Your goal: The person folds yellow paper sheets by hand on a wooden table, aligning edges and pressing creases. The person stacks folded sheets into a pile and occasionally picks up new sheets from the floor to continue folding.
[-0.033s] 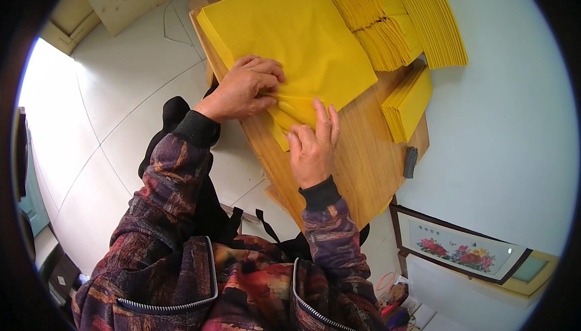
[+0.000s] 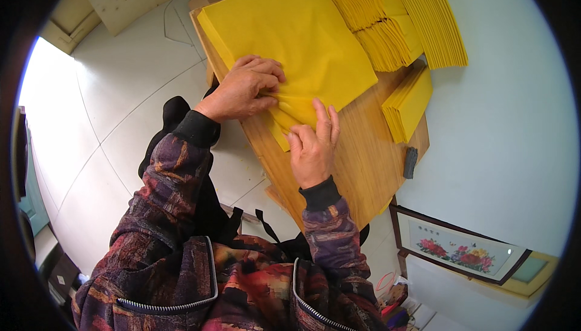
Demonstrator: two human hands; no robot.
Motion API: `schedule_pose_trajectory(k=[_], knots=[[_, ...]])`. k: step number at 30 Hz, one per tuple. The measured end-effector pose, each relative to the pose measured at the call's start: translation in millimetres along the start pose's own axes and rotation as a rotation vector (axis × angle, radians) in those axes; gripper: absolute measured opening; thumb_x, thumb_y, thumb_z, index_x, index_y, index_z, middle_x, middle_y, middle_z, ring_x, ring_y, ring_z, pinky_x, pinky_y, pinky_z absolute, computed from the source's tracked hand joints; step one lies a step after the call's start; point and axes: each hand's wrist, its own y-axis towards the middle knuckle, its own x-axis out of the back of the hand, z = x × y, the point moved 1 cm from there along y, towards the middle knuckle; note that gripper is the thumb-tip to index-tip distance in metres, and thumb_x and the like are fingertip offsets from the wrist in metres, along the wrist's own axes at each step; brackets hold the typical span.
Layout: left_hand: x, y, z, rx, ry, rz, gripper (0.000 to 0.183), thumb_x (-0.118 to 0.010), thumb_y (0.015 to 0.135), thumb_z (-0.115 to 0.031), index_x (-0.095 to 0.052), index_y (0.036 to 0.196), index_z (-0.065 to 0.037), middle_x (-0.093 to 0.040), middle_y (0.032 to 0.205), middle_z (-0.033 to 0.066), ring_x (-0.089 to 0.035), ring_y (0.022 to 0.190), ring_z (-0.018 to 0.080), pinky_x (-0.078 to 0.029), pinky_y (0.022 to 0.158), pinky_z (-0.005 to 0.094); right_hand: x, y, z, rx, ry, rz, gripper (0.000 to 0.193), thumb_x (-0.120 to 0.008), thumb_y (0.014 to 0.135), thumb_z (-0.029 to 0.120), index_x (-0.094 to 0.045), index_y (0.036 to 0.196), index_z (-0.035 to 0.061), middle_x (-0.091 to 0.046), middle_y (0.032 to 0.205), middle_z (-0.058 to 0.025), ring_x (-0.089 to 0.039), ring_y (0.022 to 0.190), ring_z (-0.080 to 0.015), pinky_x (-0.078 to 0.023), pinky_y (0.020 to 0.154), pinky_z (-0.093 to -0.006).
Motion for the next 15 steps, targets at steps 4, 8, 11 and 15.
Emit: schedule_pose_trajectory(k=[4, 8, 11, 15], knots=[[1, -1, 0, -0.018, -0.004, -0.009, 0.013, -0.069, 0.072, -0.012, -0.059, 0.076, -0.005, -0.061, 0.111, 0.0061, -0.05, 0.12, 0.025, -0.03, 0.106, 0.0423, -1, 3, -5, -0.086, 0.136, 0.043, 0.008, -0.069, 0.077, 0.003, -0.062, 0.078, 0.0031, -0.038, 0.144, -0.0185, -0.031, 0.132, -0.0422, -0.031, 0.107, -0.0486], [1, -1, 0, -0.008, -0.014, 0.004, 0.012, -0.069, 0.073, -0.012, -0.059, 0.076, -0.005, -0.061, 0.112, 0.0056, -0.049, 0.121, 0.0245, -0.029, 0.107, 0.0417, -1, 5, -7, -0.177, 0.282, 0.073, 0.009, -0.068, 0.076, 0.001, -0.059, 0.076, 0.0029, -0.039, 0.143, -0.0202, -0.034, 0.131, -0.0393, -0.031, 0.107, -0.0464], [1, -1, 1, -0.008, -0.013, 0.004, 0.012, -0.069, 0.073, -0.012, -0.06, 0.076, -0.005, -0.061, 0.112, 0.0053, -0.049, 0.121, 0.0245, -0.029, 0.107, 0.0414, -2, 7, -8, -0.237, 0.346, 0.099, 0.011, -0.068, 0.076, 0.002, -0.057, 0.076, 0.0029, -0.04, 0.142, -0.0222, -0.037, 0.13, -0.0377, -0.033, 0.105, -0.0442], [0, 0, 2, -0.008, -0.006, 0.001, 0.011, -0.069, 0.074, -0.012, -0.06, 0.077, -0.005, -0.061, 0.111, 0.005, -0.05, 0.12, 0.0242, -0.029, 0.106, 0.0413, -4, 8, -11, -0.299, 0.398, 0.128, 0.012, -0.068, 0.076, 0.001, -0.056, 0.077, 0.0027, -0.04, 0.141, -0.0245, -0.04, 0.127, -0.0378, -0.036, 0.104, -0.0423]])
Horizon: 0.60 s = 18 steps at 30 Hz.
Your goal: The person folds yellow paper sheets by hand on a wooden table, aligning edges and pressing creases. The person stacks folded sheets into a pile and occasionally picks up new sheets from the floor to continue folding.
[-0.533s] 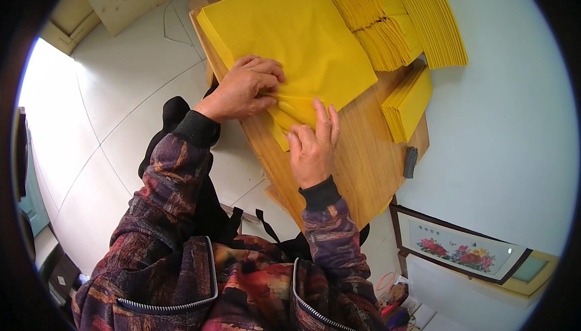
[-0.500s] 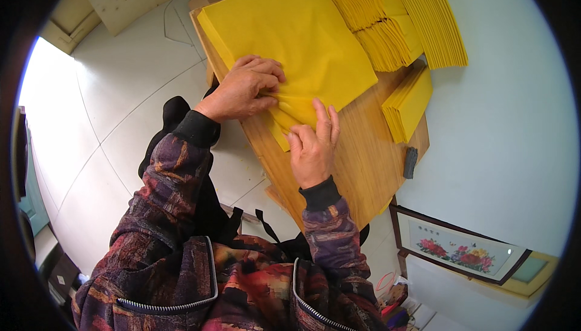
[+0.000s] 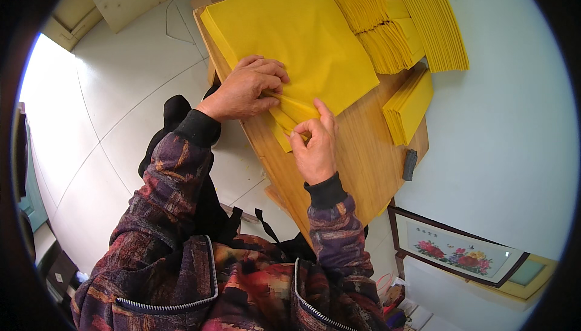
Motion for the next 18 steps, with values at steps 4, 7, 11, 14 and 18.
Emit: schedule_pose_trajectory(k=[4, 7, 11, 14, 18], knots=[[-0.3, 0.5, -0.2, 0.004, 0.007, 0.0, 0.01, -0.068, 0.074, -0.012, -0.061, 0.077, -0.005, -0.061, 0.111, 0.005, -0.05, 0.12, 0.0241, -0.029, 0.106, 0.0413, -1.2, 0.9, -2.8, -0.003, 0.022, -0.003, 0.012, -0.067, 0.076, 0.0, -0.055, 0.077, 0.0025, -0.041, 0.139, -0.0252, -0.042, 0.126, -0.0378, -0.037, 0.103, -0.042], [-0.2, 0.5, -0.3, 0.004, 0.012, 0.0, 0.01, -0.068, 0.075, -0.012, -0.061, 0.077, -0.005, -0.061, 0.111, 0.005, -0.05, 0.12, 0.0241, -0.03, 0.106, 0.0415, -2.5, 1.6, -4.2, 0.004, 0.01, -0.006, 0.012, -0.067, 0.075, 0.0, -0.055, 0.077, 0.0028, -0.042, 0.138, -0.025, -0.042, 0.125, -0.0374, -0.038, 0.101, -0.0408], [-0.1, 0.5, -0.4, 0.01, 0.009, 0.004, 0.01, -0.068, 0.075, -0.012, -0.061, 0.076, -0.005, -0.061, 0.111, 0.005, -0.05, 0.12, 0.0242, -0.03, 0.106, 0.0417, -1.9, 2.8, -3.7, 0.014, 0.039, -0.01, 0.011, -0.066, 0.075, 0.0, -0.055, 0.077, 0.0034, -0.042, 0.138, -0.0241, -0.045, 0.122, -0.0351, -0.044, 0.093, -0.0361], [0.4, 0.5, -1.6, 0.011, 0.009, -0.001, 0.01, -0.068, 0.075, -0.012, -0.061, 0.076, -0.005, -0.061, 0.111, 0.005, -0.05, 0.12, 0.0243, -0.03, 0.107, 0.0418, 1.1, 3.0, -2.0, 0.033, 0.028, -0.011, 0.011, -0.065, 0.076, 0.001, -0.055, 0.078, 0.0038, -0.042, 0.138, -0.0232, -0.048, 0.119, -0.0323, -0.046, 0.086, -0.0326], [0.2, 1.1, -1.8, 0.022, 0.01, 0.011, 0.01, -0.068, 0.074, -0.012, -0.061, 0.076, -0.005, -0.061, 0.111, 0.005, -0.05, 0.12, 0.0244, -0.03, 0.107, 0.0418, 3.4, 3.8, 1.6, 0.007, 0.041, -0.001, 0.011, -0.064, 0.076, 0.001, -0.054, 0.079, 0.004, -0.041, 0.139, -0.022, -0.05, 0.114, -0.0286, -0.048, 0.077, -0.0289]])
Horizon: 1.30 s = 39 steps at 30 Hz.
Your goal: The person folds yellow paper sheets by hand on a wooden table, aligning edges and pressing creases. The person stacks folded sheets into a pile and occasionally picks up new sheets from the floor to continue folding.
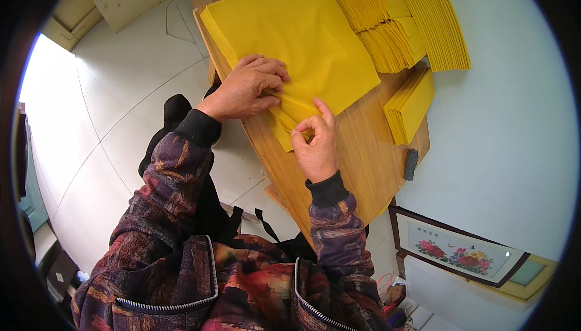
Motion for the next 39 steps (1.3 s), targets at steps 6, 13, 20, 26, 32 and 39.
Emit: schedule_pose_trajectory(k=[6, 13, 20, 26, 32, 39], knots=[[-1, -2, 4, -0.053, -0.014, -0.059, 0.013, -0.069, 0.073, -0.012, -0.062, 0.082, -0.005, -0.061, 0.112, 0.006, -0.051, 0.119, 0.0262, -0.03, 0.106, 0.0426, -3, -4, 6, 0.013, 0.036, -0.007, 0.011, -0.069, 0.079, 0.006, -0.06, 0.086, 0.0037, -0.04, 0.139, -0.0215, -0.052, 0.111, -0.0271, -0.05, 0.073, -0.0278], [2, 6, -2, -0.011, -0.006, -0.013, 0.014, -0.068, 0.07, -0.005, -0.057, 0.079, -0.002, -0.061, 0.11, 0.01, -0.05, 0.121, 0.0313, -0.031, 0.105, 0.0445, 74, -65, -103, -0.1, -0.078, -0.471, 0.015, -0.067, 0.087, 0.018, -0.064, 0.092, 0.0039, -0.05, 0.132, -0.0185, -0.049, 0.118, -0.0307, -0.036, 0.103, -0.0415], [4, 8, -15, 0.102, -0.018, 0.022, 0.014, -0.063, 0.069, 0.003, -0.051, 0.075, -0.001, -0.061, 0.111, 0.01, -0.048, 0.125, 0.0314, -0.027, 0.109, 0.0435, 193, -114, -270, -0.389, -0.576, -0.774, 0.024, -0.069, 0.081, 0.016, -0.065, 0.1, 0.0022, -0.061, 0.11, -0.0158, -0.057, 0.105, -0.0313, -0.045, 0.094, -0.0399], [5, 9, -9, 0.077, 0.021, 0.05, 0.015, -0.063, 0.069, 0.0, -0.054, 0.08, -0.001, -0.06, 0.116, 0.0113, -0.048, 0.124, 0.0345, -0.031, 0.106, 0.0431, 225, -113, -344, -0.697, -0.86, -0.643, 0.026, -0.073, 0.076, 0.018, -0.067, 0.098, 0.0044, -0.063, 0.103, -0.0174, -0.059, 0.099, -0.0372, -0.048, 0.087, -0.0459], [4, 3, -4, 0.056, 0.013, 0.044, 0.011, -0.068, 0.076, -0.003, -0.059, 0.083, -0.003, -0.063, 0.114, 0.0058, -0.048, 0.126, 0.029, -0.03, 0.108, 0.0421, 237, -107, -331, -0.668, -0.95, -0.464, 0.021, -0.067, 0.085, 0.022, -0.066, 0.089, 0.0018, -0.064, 0.089, -0.0163, -0.06, 0.085, -0.0378, -0.047, 0.077, -0.0458], [3, 5, -6, 0.084, 0.018, 0.028, 0.009, -0.067, 0.079, -0.008, -0.061, 0.081, -0.002, -0.063, 0.114, 0.0049, -0.05, 0.124, 0.0248, -0.028, 0.109, 0.0418, 121, -99, -132, -0.241, -0.177, -0.309, 0.01, -0.061, 0.088, 0.011, -0.06, 0.092, 0.0024, -0.062, 0.09, -0.0115, -0.06, 0.084, -0.027, -0.048, 0.078, -0.0344]])
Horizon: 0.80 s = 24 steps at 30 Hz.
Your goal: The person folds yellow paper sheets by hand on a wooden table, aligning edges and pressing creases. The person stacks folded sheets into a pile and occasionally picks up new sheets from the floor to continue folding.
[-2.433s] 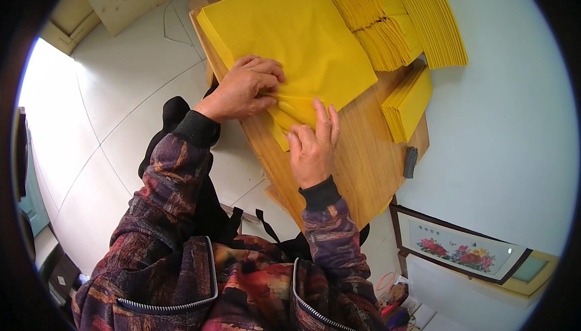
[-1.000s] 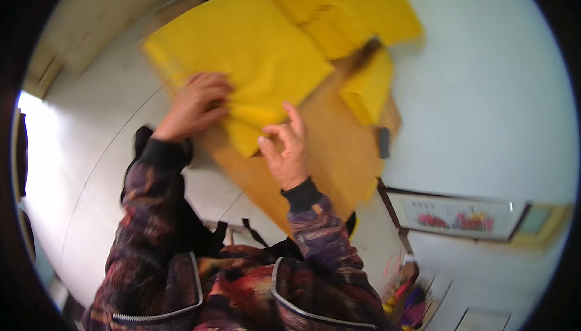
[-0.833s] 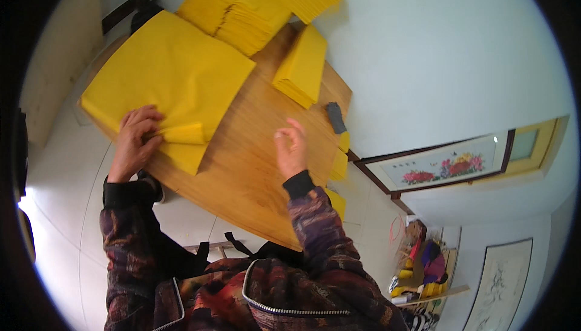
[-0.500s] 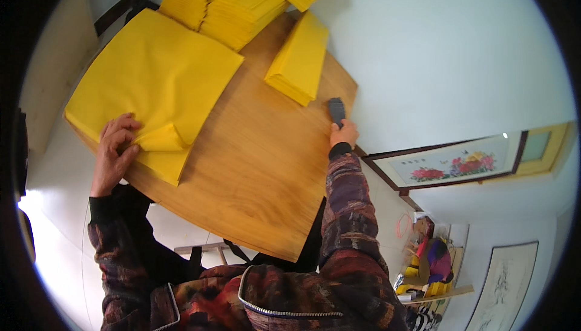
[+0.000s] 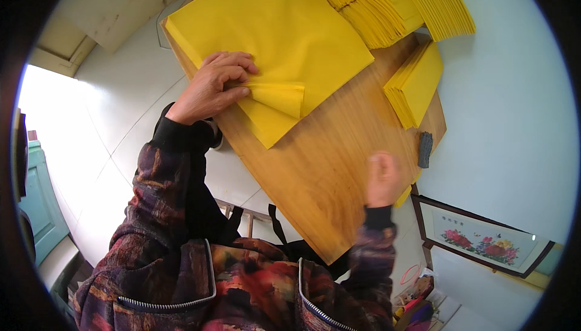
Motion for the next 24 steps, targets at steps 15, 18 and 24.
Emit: schedule_pose_trajectory(k=[15, 18, 24], knots=[[-8, -1, 12, -0.083, -0.026, -0.077, 0.01, -0.067, 0.077, -0.012, -0.062, 0.079, -0.005, -0.063, 0.108, 0.0041, -0.053, 0.115, 0.0227, -0.033, 0.102, 0.0397, -118, -7, 177, 0.557, -0.36, 0.064, 0.019, -0.067, 0.079, 0.004, -0.062, 0.097, 0.0016, -0.061, 0.109, -0.0122, -0.057, 0.1, -0.0316, -0.045, 0.088, -0.0424], [-9, -2, 13, -0.098, -0.022, -0.093, 0.009, -0.066, 0.076, -0.013, -0.062, 0.078, -0.005, -0.063, 0.108, 0.0041, -0.054, 0.113, 0.0228, -0.033, 0.101, 0.0392, -118, -4, 177, 0.538, -0.28, 0.065, 0.012, -0.064, 0.08, 0.002, -0.06, 0.092, 0.0011, -0.063, 0.104, -0.0136, -0.058, 0.096, -0.032, -0.046, 0.086, -0.0411], [-11, -3, 14, -0.101, -0.047, -0.108, 0.01, -0.064, 0.076, -0.014, -0.06, 0.076, -0.005, -0.063, 0.108, 0.0045, -0.053, 0.112, 0.0232, -0.032, 0.101, 0.0384, -114, 7, 175, 0.356, -0.016, 0.186, 0.006, -0.061, 0.083, 0.0, -0.057, 0.087, -0.0005, -0.062, 0.099, -0.0141, -0.06, 0.093, -0.0292, -0.047, 0.083, -0.0347]])
